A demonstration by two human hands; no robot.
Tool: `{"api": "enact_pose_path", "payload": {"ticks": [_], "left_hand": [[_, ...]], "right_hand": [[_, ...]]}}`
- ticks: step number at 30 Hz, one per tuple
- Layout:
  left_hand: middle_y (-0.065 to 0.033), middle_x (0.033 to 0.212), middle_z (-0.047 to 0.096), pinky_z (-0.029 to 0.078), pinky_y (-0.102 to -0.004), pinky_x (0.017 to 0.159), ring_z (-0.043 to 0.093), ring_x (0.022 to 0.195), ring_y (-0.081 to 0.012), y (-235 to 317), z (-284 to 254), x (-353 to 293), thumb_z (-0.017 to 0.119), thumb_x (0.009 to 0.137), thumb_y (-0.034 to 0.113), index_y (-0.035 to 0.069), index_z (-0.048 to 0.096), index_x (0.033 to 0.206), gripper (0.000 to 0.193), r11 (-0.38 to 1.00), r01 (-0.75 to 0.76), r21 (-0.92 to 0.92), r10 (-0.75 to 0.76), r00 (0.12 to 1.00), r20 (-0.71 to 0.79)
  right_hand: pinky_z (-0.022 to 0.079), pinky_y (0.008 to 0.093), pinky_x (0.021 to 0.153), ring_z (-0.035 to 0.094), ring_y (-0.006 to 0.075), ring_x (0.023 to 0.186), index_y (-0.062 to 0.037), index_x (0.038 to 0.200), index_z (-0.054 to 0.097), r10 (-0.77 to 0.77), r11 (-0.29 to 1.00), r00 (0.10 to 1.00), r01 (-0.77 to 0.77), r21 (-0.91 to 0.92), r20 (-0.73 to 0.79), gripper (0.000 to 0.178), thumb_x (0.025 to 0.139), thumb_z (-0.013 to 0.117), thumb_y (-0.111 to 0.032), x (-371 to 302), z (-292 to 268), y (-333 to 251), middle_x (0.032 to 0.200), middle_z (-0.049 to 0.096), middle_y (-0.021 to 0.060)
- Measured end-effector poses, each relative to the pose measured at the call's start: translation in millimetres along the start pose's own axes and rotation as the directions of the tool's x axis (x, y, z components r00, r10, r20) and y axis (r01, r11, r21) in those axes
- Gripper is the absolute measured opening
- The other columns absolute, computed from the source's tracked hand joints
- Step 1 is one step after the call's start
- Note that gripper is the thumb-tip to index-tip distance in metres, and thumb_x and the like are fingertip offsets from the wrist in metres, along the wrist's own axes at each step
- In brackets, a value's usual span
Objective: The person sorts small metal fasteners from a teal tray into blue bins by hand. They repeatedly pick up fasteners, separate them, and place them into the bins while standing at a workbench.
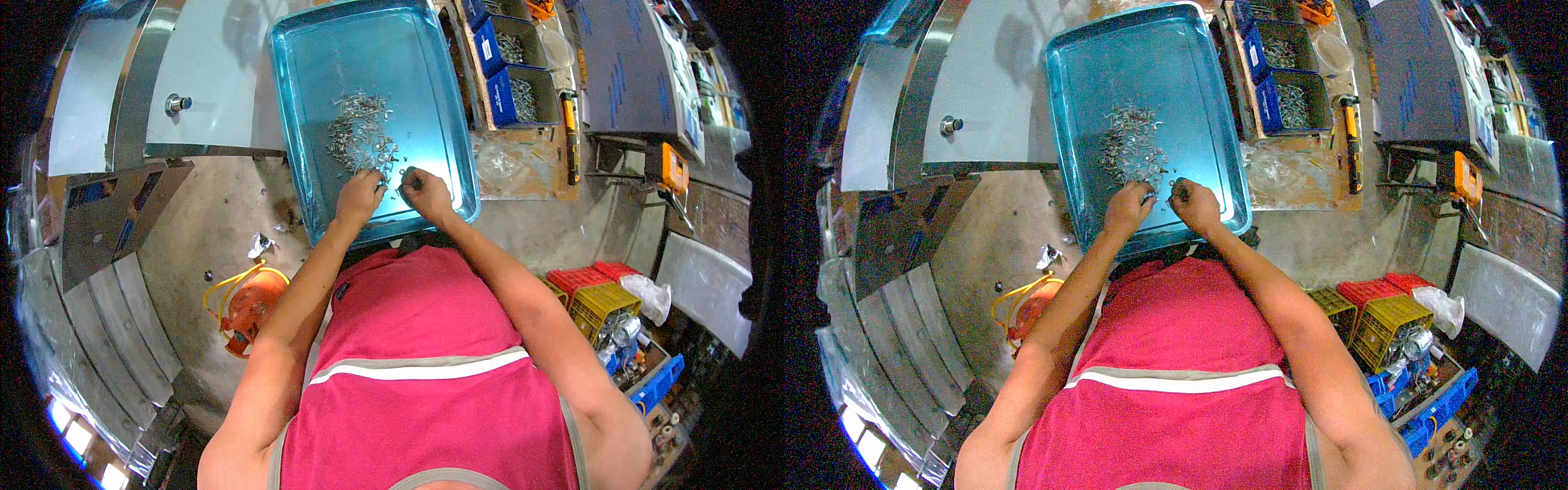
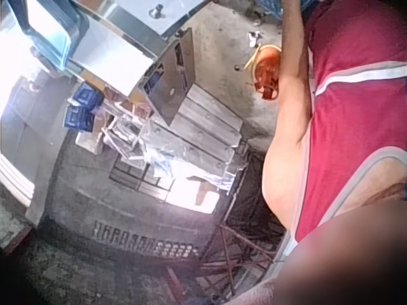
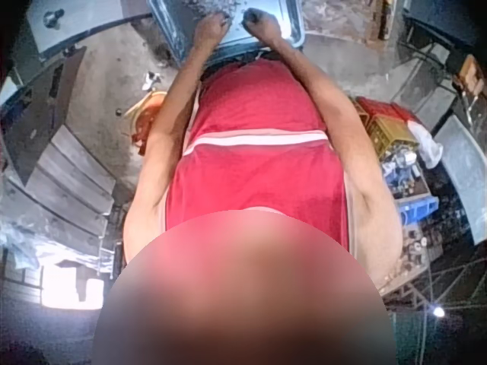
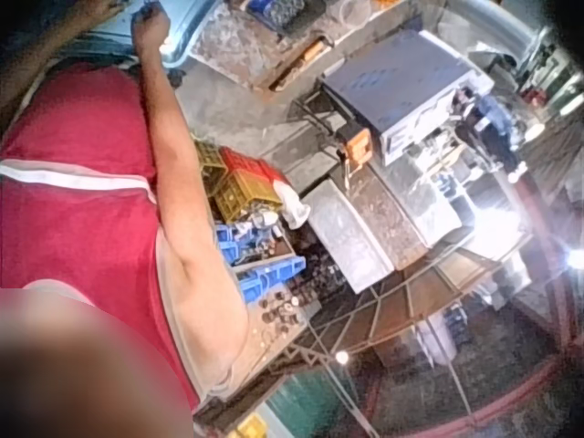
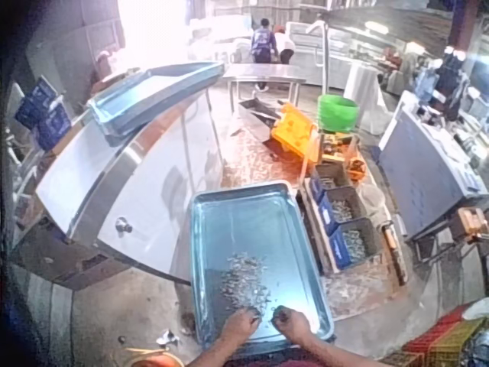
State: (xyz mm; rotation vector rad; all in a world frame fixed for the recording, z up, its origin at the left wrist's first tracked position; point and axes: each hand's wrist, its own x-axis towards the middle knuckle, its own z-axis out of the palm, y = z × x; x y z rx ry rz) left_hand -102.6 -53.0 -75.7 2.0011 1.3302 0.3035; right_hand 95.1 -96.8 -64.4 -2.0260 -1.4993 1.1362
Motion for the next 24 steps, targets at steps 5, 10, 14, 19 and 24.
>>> {"api": "enact_pose_path", "payload": {"ticks": [5, 10, 14, 19, 24], "left_hand": [[-0.017, 0.104, 0.069, 0.054, -0.0467, 0.082, 0.068, 0.093, -0.0356, -6, 3, -6, 0.068, 0.09, 0.023, 0.003, 0.069, 0.107, 0.026, 0.993, 0.032, -0.117, -0.035, 0.999, -0.03], [-0.0091, 0.097, 0.069, 0.055, -0.0361, 0.072, 0.066, 0.081, -0.0199, -23, -21, -13, 0.062, 0.094, 0.02, 0.003, 0.067, 0.103, 0.02, 0.179, 0.497, -0.849, -0.41, 0.822, 0.395], [-0.0065, 0.088, 0.068, 0.054, -0.0319, 0.07, 0.064, 0.075, -0.017, -13, -30, -15, 0.065, 0.094, 0.024, 0.003, 0.069, 0.098, 0.021, 0.255, 0.355, -0.9, -0.314, 0.91, 0.27], [-0.0136, 0.088, 0.071, 0.055, -0.0411, 0.074, 0.067, 0.076, -0.0291, 11, -22, 0, 0.068, 0.094, 0.027, 0.003, 0.07, 0.103, 0.026, 0.936, 0.208, -0.284, -0.248, 0.962, -0.111], [-0.0163, 0.097, 0.065, 0.054, -0.0488, 0.078, 0.066, 0.092, -0.0385, 13, -6, 15, 0.067, 0.092, 0.025, 0.006, 0.071, 0.106, 0.024, 0.993, 0.043, 0.107, -0.034, 0.996, -0.08]], "right_hand": [[0.056, 0.0497, 0.075, 0.07, 0.0399, 0.087, -0.012, 0.103, 0.069, -0.119, 0.989, 0.992, 0.123, -0.08, 0.048, 0.022, 0.086, 0.069, -0.025, 5, -3, -13, 0.095, 0.073, 0.0164], [0.055, 0.0485, 0.077, 0.069, 0.038, 0.088, -0.0122, 0.105, 0.069, -0.259, 0.945, 0.963, 0.269, -0.188, 0.075, 0.02, 0.089, 0.066, -0.023, 10, 5, -20, 0.097, 0.072, 0.0155], [0.055, 0.049, 0.076, 0.069, 0.0374, 0.087, -0.012, 0.103, 0.068, -0.329, 0.895, 0.936, 0.351, -0.274, 0.124, 0.015, 0.091, 0.064, -0.021, 17, 15, -18, 0.094, 0.071, 0.0146], [0.054, 0.0534, 0.069, 0.068, 0.0395, 0.081, -0.0096, 0.093, 0.062, -0.38, 0.867, 0.918, 0.395, -0.303, 0.109, 0.009, 0.091, 0.06, -0.019, 23, 20, -13, 0.086, 0.07, 0.0148], [0.053, 0.0514, 0.07, 0.068, 0.0404, 0.08, -0.0087, 0.099, 0.065, -0.227, 0.944, 0.974, 0.222, -0.244, 0.009, 0.017, 0.093, 0.064, -0.024, 11, 4, -18, 0.085, 0.069, 0.0184]]}}
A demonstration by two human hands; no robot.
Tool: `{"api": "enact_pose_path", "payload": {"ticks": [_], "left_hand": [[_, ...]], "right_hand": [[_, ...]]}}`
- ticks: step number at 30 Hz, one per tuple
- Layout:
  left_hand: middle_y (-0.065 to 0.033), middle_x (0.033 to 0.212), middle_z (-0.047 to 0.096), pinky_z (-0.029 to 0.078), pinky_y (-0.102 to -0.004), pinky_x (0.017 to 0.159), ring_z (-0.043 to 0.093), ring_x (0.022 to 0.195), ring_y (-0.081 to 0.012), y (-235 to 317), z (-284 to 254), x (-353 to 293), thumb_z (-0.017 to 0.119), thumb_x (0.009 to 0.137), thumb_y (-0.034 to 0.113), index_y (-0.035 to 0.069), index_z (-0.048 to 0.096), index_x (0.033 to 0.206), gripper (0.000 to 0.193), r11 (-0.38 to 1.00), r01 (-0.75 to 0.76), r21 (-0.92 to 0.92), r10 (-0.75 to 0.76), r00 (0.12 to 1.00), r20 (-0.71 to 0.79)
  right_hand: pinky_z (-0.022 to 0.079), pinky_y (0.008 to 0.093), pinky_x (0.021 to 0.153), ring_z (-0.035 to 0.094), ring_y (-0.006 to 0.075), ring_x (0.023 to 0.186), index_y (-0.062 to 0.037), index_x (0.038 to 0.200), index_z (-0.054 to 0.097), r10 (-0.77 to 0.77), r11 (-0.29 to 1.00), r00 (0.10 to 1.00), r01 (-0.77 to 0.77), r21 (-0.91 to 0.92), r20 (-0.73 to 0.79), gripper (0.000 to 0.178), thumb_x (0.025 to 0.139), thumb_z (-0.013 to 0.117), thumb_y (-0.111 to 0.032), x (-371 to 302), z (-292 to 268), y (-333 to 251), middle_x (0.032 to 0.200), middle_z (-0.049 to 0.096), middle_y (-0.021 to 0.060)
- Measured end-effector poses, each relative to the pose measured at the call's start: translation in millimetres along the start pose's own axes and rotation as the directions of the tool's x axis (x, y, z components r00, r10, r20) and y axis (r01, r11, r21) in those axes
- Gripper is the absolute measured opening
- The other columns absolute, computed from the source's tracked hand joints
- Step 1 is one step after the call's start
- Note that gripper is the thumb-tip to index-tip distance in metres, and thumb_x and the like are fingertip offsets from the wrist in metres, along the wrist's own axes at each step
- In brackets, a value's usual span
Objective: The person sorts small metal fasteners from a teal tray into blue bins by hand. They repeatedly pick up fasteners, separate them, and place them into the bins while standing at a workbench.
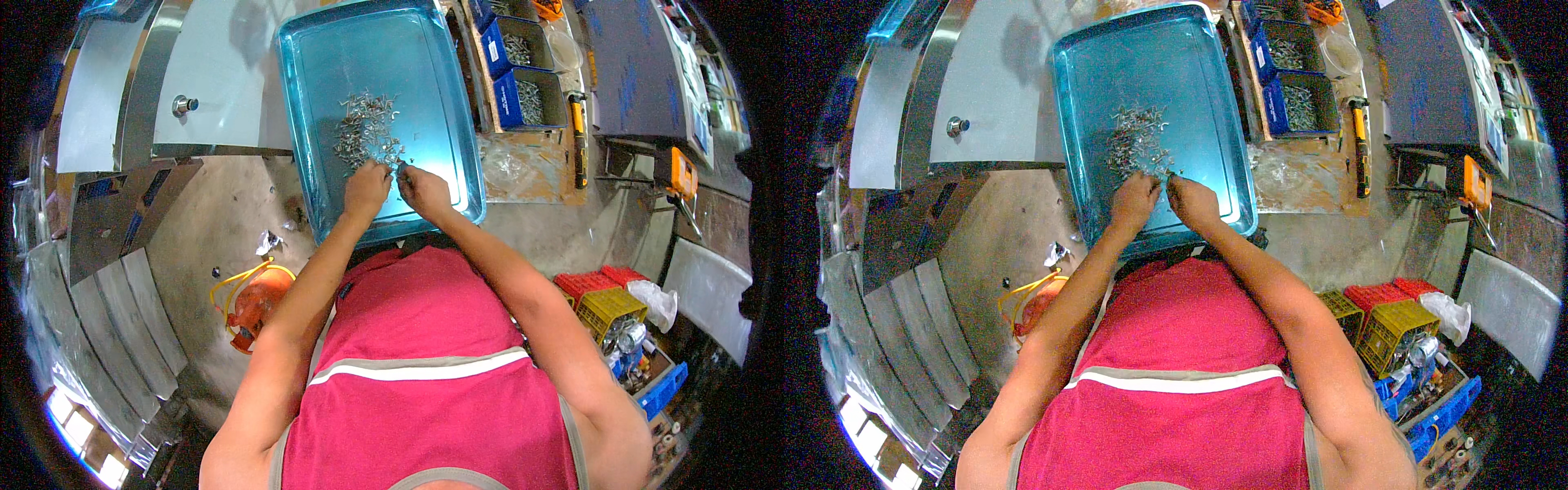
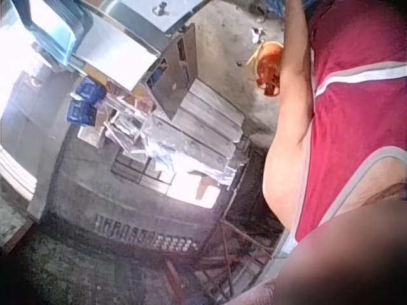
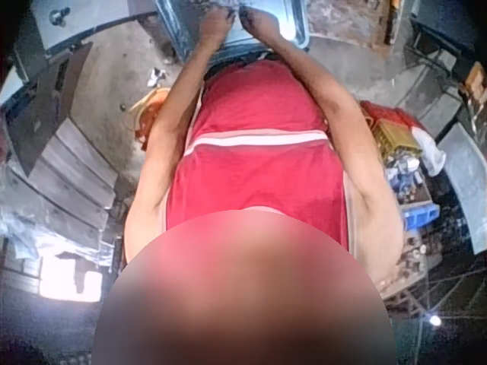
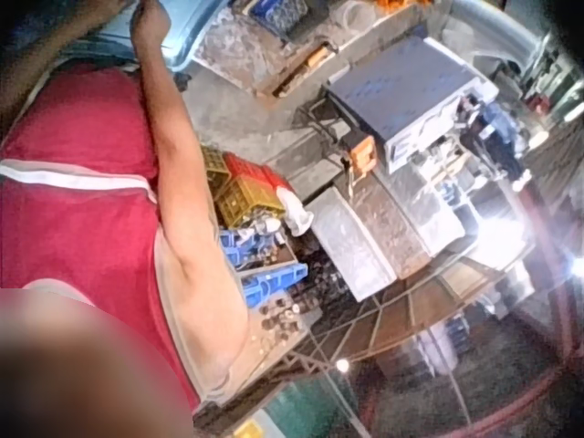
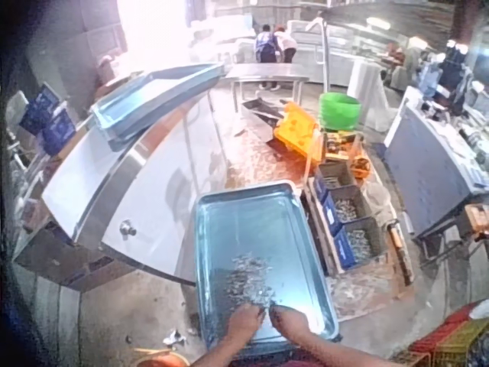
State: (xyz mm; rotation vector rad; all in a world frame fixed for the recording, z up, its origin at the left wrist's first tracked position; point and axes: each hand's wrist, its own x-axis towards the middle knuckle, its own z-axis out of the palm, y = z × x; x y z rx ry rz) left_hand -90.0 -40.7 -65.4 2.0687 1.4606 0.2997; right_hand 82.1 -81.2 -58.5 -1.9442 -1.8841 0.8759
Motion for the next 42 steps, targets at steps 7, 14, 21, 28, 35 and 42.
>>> {"api": "enact_pose_path", "payload": {"ticks": [7, 14, 21, 28, 35, 42], "left_hand": [[-0.0154, 0.097, 0.066, 0.055, -0.0473, 0.077, 0.067, 0.09, -0.0357, 2, 16, 6, 0.063, 0.092, 0.021, 0.005, 0.07, 0.102, 0.02, 0.992, -0.005, 0.127, 0.0, 0.999, 0.038], [-0.005, 0.085, 0.066, 0.053, -0.0338, 0.067, 0.065, 0.076, -0.0195, -30, -6, 2, 0.054, 0.098, 0.028, 0.007, 0.065, 0.103, 0.024, -0.053, 0.46, -0.886, -0.191, 0.866, 0.462], [-0.0138, 0.086, 0.07, 0.053, -0.0406, 0.068, 0.068, 0.077, -0.0264, -2, -9, 20, 0.067, 0.092, 0.029, 0.0, 0.072, 0.092, 0.029, 0.731, 0.311, -0.607, -0.28, 0.949, 0.148], [-0.0217, 0.089, 0.072, 0.054, -0.0495, 0.076, 0.069, 0.083, -0.0411, 22, 5, 23, 0.076, 0.086, 0.026, 0.002, 0.075, 0.094, 0.025, 0.99, 0.136, -0.02, -0.137, 0.99, -0.021], [-0.0237, 0.092, 0.072, 0.056, -0.0529, 0.08, 0.07, 0.088, -0.043, 26, 10, 26, 0.074, 0.082, 0.021, 0.0, 0.074, 0.089, 0.021, 0.961, 0.223, 0.161, -0.226, 0.974, -0.003], [-0.021, 0.097, 0.07, 0.056, -0.0528, 0.08, 0.07, 0.091, -0.0419, 36, 3, 29, 0.07, 0.083, 0.019, 0.001, 0.072, 0.094, 0.021, 0.944, 0.244, 0.22, -0.264, 0.962, 0.067]], "right_hand": [[0.054, 0.0517, 0.072, 0.069, 0.042, 0.085, -0.0115, 0.104, 0.068, 0.182, 0.965, 0.983, -0.171, 0.199, -0.034, 0.021, 0.092, 0.066, -0.028, -25, -38, 6, 0.094, 0.073, 0.0184], [0.048, 0.039, 0.06, 0.062, 0.026, 0.063, -0.0038, 0.099, 0.071, 0.213, 0.927, 0.958, -0.135, 0.351, -0.193, 0.021, 0.089, 0.076, -0.022, -46, -50, 24, 0.073, 0.066, 0.0151], [0.049, 0.0391, 0.062, 0.064, 0.026, 0.066, -0.0044, 0.099, 0.07, 0.295, 0.899, 0.945, -0.224, 0.376, -0.144, 0.02, 0.089, 0.075, -0.021, -52, -70, 30, 0.074, 0.066, 0.0147], [0.05, 0.0409, 0.062, 0.066, 0.0299, 0.067, -0.0064, 0.1, 0.07, 0.312, 0.899, 0.944, -0.256, 0.356, -0.11, 0.02, 0.088, 0.076, -0.021, -55, -79, 39, 0.077, 0.069, 0.0173], [0.05, 0.0411, 0.062, 0.066, 0.0298, 0.066, -0.006, 0.101, 0.07, 0.288, 0.903, 0.952, -0.233, 0.361, -0.104, 0.02, 0.089, 0.076, -0.02, -55, -79, 45, 0.076, 0.068, 0.0174], [0.051, 0.0415, 0.062, 0.067, 0.0298, 0.068, -0.0053, 0.1, 0.069, 0.28, 0.895, 0.957, -0.231, 0.381, -0.079, 0.02, 0.089, 0.076, -0.02, -54, -79, 44, 0.077, 0.069, 0.018]]}}
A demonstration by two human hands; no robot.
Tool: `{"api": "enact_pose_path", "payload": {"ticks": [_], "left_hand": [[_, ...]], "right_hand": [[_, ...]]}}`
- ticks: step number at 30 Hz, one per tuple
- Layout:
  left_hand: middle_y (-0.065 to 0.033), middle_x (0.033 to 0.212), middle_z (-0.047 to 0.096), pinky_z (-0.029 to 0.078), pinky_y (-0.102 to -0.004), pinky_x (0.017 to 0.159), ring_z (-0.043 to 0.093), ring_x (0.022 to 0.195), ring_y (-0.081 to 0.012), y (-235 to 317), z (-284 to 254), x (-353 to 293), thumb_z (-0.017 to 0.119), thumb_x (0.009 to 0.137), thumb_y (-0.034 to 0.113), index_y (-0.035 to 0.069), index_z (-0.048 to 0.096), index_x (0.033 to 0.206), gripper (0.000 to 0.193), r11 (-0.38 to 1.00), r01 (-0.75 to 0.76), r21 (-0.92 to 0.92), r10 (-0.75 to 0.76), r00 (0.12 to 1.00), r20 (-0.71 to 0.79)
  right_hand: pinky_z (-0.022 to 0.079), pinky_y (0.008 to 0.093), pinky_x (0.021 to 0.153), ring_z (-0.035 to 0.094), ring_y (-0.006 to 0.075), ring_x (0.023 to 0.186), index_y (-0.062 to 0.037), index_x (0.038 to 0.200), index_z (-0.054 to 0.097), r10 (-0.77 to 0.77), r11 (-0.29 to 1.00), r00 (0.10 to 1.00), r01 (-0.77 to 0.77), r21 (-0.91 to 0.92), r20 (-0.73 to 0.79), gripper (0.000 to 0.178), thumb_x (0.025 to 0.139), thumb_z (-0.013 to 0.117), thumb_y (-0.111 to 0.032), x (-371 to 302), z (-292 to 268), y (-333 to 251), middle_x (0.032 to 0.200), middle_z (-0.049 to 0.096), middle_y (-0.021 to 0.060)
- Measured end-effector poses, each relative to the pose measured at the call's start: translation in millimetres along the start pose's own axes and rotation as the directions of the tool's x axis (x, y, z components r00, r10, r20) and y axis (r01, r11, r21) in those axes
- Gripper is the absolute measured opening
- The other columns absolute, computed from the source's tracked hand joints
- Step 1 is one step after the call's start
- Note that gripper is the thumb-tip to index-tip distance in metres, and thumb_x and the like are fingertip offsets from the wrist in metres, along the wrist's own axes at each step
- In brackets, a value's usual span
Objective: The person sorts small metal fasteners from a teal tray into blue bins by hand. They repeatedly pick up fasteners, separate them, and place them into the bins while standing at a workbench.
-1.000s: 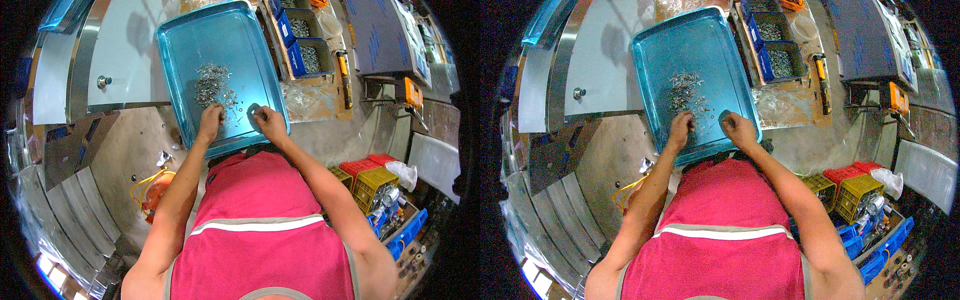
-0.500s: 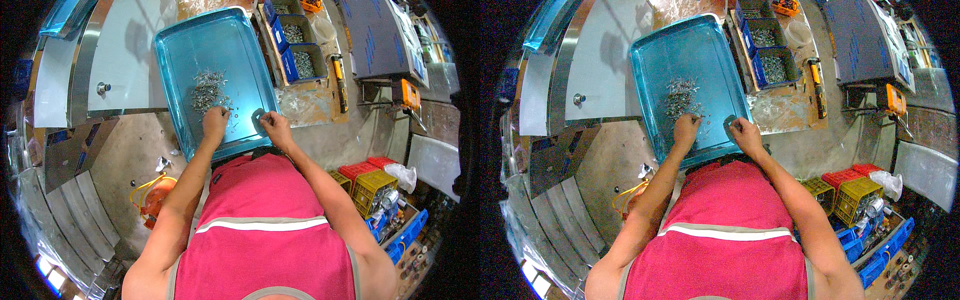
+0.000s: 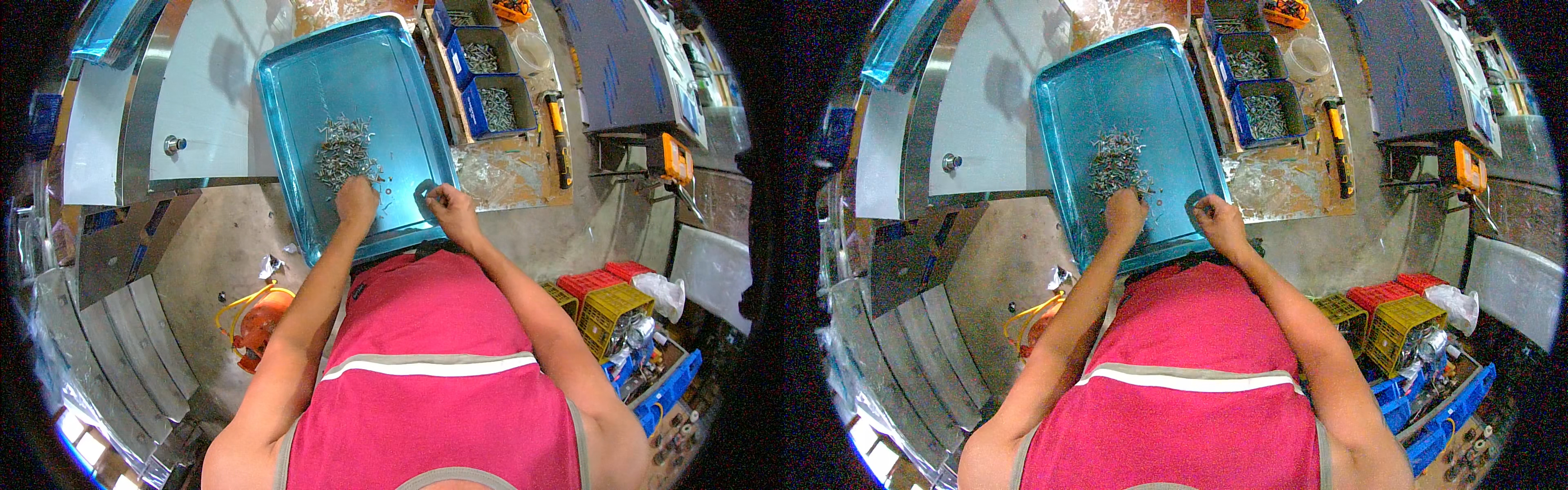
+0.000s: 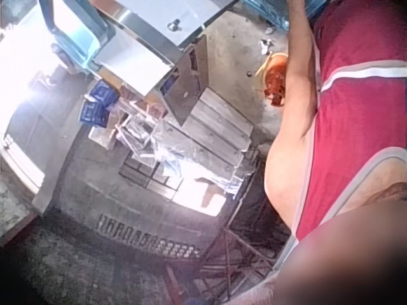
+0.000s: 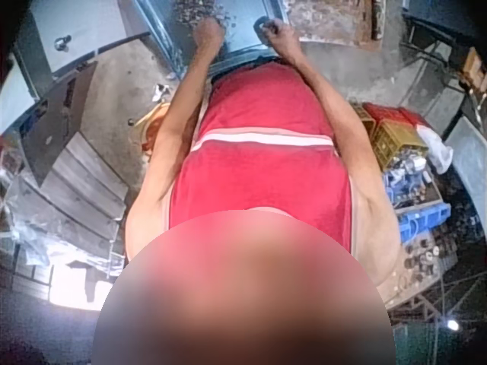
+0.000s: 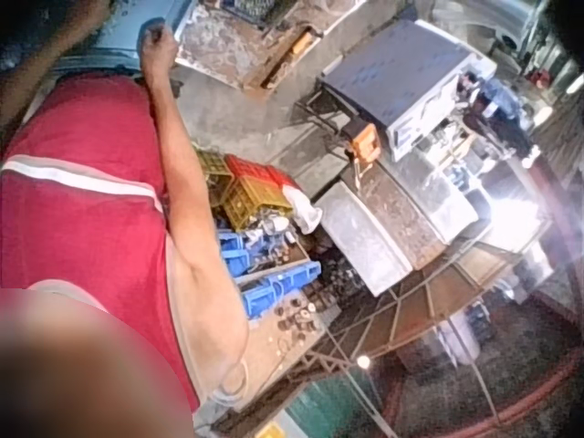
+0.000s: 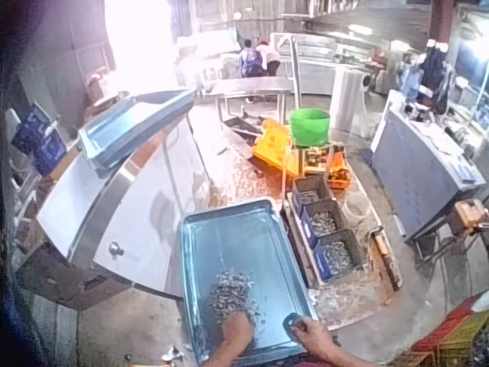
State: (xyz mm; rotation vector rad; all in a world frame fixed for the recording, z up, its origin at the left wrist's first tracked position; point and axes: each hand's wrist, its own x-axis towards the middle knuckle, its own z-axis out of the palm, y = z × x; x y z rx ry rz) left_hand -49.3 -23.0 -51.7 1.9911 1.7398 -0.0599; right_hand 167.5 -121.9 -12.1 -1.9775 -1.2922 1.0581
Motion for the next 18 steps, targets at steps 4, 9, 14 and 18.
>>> {"api": "enact_pose_path", "payload": {"ticks": [4, 9, 14, 18], "left_hand": [[-0.023, 0.092, 0.07, 0.056, -0.0512, 0.079, 0.07, 0.091, -0.0413, -7, 2, -1, 0.067, 0.084, 0.017, 0.001, 0.072, 0.094, 0.02, 0.989, 0.072, -0.126, -0.075, 0.997, -0.017], [-0.009, 0.08, 0.064, 0.052, -0.0379, 0.061, 0.063, 0.067, -0.0239, -47, 3, 5, 0.059, 0.09, 0.018, 0.004, 0.067, 0.093, 0.017, 0.356, 0.212, -0.91, -0.094, 0.977, 0.191], [-0.0059, 0.086, 0.064, 0.051, -0.0322, 0.058, 0.061, 0.066, -0.0184, -50, -1, 5, 0.059, 0.094, 0.017, 0.007, 0.068, 0.101, 0.015, 0.056, 0.295, -0.954, 0.01, 0.955, 0.296], [-0.0157, 0.092, 0.071, 0.055, -0.0415, 0.071, 0.068, 0.077, -0.0282, -29, -4, 9, 0.068, 0.093, 0.023, 0.002, 0.073, 0.102, 0.024, 0.851, -0.116, -0.513, 0.062, 0.991, -0.122]], "right_hand": [[0.051, 0.0405, 0.062, 0.066, 0.0296, 0.067, -0.0057, 0.102, 0.069, 0.0, 1.0, 1.0, 0.0, -0.006, 0.002, 0.02, 0.089, 0.076, -0.02, -1, 0, 3, 0.077, 0.069, 0.0173], [0.05, 0.0391, 0.062, 0.063, 0.0268, 0.063, -0.0051, 0.102, 0.069, 0.006, 1.0, 1.0, -0.006, 0.015, -0.03, 0.02, 0.089, 0.076, -0.019, -4, -1, 10, 0.073, 0.066, 0.015], [0.05, 0.038, 0.062, 0.063, 0.024, 0.064, -0.0039, 0.101, 0.07, 0.012, 1.0, 1.0, -0.012, 0.029, -0.016, 0.019, 0.089, 0.075, -0.018, -4, -4, 12, 0.073, 0.067, 0.0137], [0.051, 0.0378, 0.062, 0.064, 0.0229, 0.065, -0.0037, 0.101, 0.07, 0.028, 0.999, 0.999, -0.027, 0.038, -0.026, 0.019, 0.089, 0.075, -0.018, -4, -6, 11, 0.073, 0.067, 0.0135]]}}
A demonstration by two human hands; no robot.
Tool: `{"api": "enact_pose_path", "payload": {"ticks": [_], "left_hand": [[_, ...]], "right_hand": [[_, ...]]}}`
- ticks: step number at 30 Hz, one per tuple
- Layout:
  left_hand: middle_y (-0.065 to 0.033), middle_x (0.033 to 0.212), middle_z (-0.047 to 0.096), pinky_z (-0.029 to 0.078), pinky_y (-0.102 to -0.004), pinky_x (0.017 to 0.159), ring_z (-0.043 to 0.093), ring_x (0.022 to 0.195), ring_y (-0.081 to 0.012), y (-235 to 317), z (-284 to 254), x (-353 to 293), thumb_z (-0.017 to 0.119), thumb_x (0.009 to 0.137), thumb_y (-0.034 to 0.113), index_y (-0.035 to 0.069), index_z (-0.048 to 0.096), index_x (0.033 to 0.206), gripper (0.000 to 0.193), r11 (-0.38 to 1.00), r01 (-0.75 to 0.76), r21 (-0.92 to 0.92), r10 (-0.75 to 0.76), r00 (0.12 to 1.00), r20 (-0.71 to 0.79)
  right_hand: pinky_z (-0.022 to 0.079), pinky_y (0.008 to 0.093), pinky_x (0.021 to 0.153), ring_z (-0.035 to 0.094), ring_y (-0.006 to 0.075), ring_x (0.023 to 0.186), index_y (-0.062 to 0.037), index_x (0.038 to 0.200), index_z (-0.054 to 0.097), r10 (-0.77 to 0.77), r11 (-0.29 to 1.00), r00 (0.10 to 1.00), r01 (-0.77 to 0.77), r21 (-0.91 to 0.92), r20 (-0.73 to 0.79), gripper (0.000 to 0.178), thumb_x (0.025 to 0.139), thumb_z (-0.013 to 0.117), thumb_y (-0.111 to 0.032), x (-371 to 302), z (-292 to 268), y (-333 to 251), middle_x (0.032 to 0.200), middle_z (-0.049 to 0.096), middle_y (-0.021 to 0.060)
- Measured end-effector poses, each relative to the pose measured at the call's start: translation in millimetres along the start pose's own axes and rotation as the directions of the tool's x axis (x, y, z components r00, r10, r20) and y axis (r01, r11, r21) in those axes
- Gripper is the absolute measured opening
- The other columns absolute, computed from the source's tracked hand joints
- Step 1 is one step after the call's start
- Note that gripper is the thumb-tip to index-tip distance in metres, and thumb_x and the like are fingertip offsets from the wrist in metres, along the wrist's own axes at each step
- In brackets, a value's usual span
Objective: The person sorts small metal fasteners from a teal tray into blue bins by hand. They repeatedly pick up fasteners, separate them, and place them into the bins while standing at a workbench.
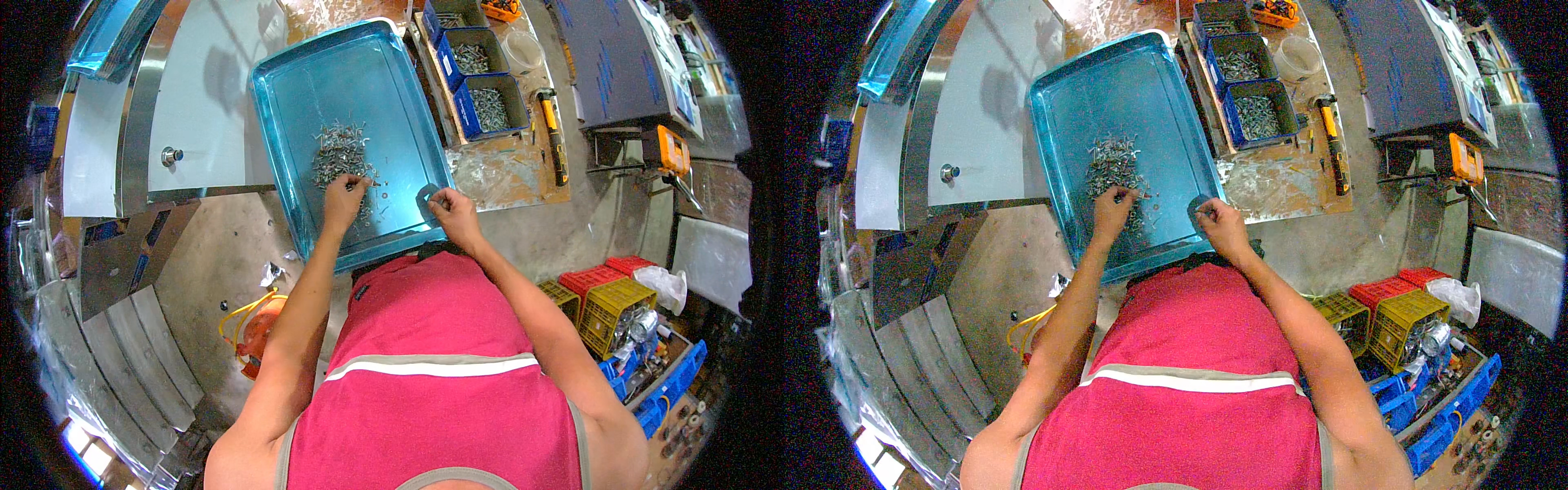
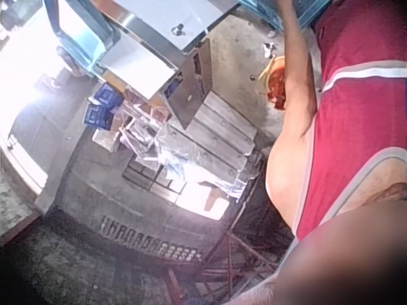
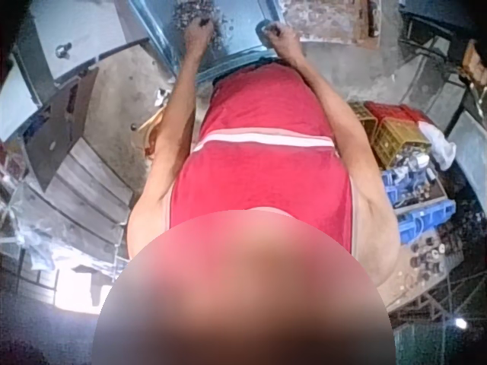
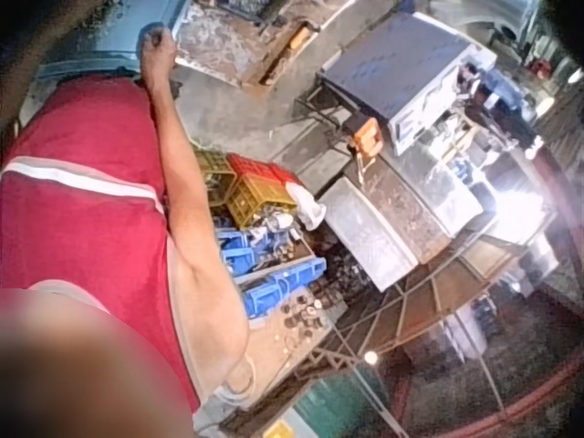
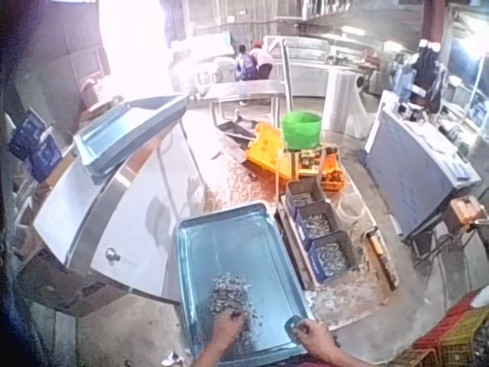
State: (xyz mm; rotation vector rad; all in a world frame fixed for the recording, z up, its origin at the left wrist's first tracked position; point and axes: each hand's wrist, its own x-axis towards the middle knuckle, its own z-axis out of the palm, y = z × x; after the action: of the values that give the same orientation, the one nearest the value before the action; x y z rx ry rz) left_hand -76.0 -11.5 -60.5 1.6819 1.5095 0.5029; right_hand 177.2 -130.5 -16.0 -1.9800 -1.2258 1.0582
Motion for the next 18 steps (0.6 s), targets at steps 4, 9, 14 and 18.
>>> {"api": "enact_pose_path", "payload": {"ticks": [4, 9, 14, 18], "left_hand": [[-0.0208, 0.095, 0.072, 0.054, -0.0461, 0.081, 0.07, 0.088, -0.037, 2, 13, 2, 0.074, 0.088, 0.026, 0.001, 0.076, 0.101, 0.028, 0.985, -0.04, 0.168, 0.029, 0.997, 0.065], [-0.0192, 0.094, 0.072, 0.054, -0.0484, 0.081, 0.069, 0.09, -0.0389, 1, 24, 6, 0.073, 0.087, 0.022, 0.003, 0.076, 0.101, 0.023, 0.955, -0.091, 0.282, 0.078, 0.995, 0.06], [-0.0189, 0.093, 0.071, 0.053, -0.0493, 0.08, 0.069, 0.089, -0.0384, 11, 22, 7, 0.068, 0.09, 0.022, 0.003, 0.072, 0.097, 0.021, 0.961, -0.002, 0.278, -0.022, 0.996, 0.082], [-0.0206, 0.097, 0.071, 0.052, -0.0495, 0.085, 0.067, 0.094, -0.0403, 20, 13, 6, 0.064, 0.094, 0.021, 0.002, 0.07, 0.101, 0.021, 0.939, -0.001, 0.343, 0.014, 0.999, -0.033]], "right_hand": [[0.051, 0.0379, 0.062, 0.064, 0.0226, 0.064, -0.0045, 0.102, 0.071, 0.033, 0.999, 0.999, -0.033, 0.025, 0.002, 0.02, 0.089, 0.075, -0.019, -2, 0, 2, 0.073, 0.067, 0.0135], [0.05, 0.0382, 0.06, 0.063, 0.0225, 0.062, -0.0067, 0.1, 0.072, 0.069, 0.998, 0.996, -0.069, 0.004, -0.059, 0.02, 0.087, 0.077, -0.022, -3, -4, 8, 0.072, 0.067, 0.0127], [0.046, 0.03, 0.061, 0.057, 0.0117, 0.067, -0.0049, 0.098, 0.072, 0.061, 0.998, 0.996, -0.062, -0.002, -0.067, 0.015, 0.089, 0.075, -0.017, -2, -13, 14, 0.074, 0.065, 0.0038], [0.047, 0.0338, 0.056, 0.059, 0.0148, 0.06, -0.0048, 0.098, 0.072, -0.019, 0.971, 0.997, 0.036, 0.237, -0.073, 0.017, 0.089, 0.075, -0.02, 2, -27, 10, 0.071, 0.065, 0.0034]]}}
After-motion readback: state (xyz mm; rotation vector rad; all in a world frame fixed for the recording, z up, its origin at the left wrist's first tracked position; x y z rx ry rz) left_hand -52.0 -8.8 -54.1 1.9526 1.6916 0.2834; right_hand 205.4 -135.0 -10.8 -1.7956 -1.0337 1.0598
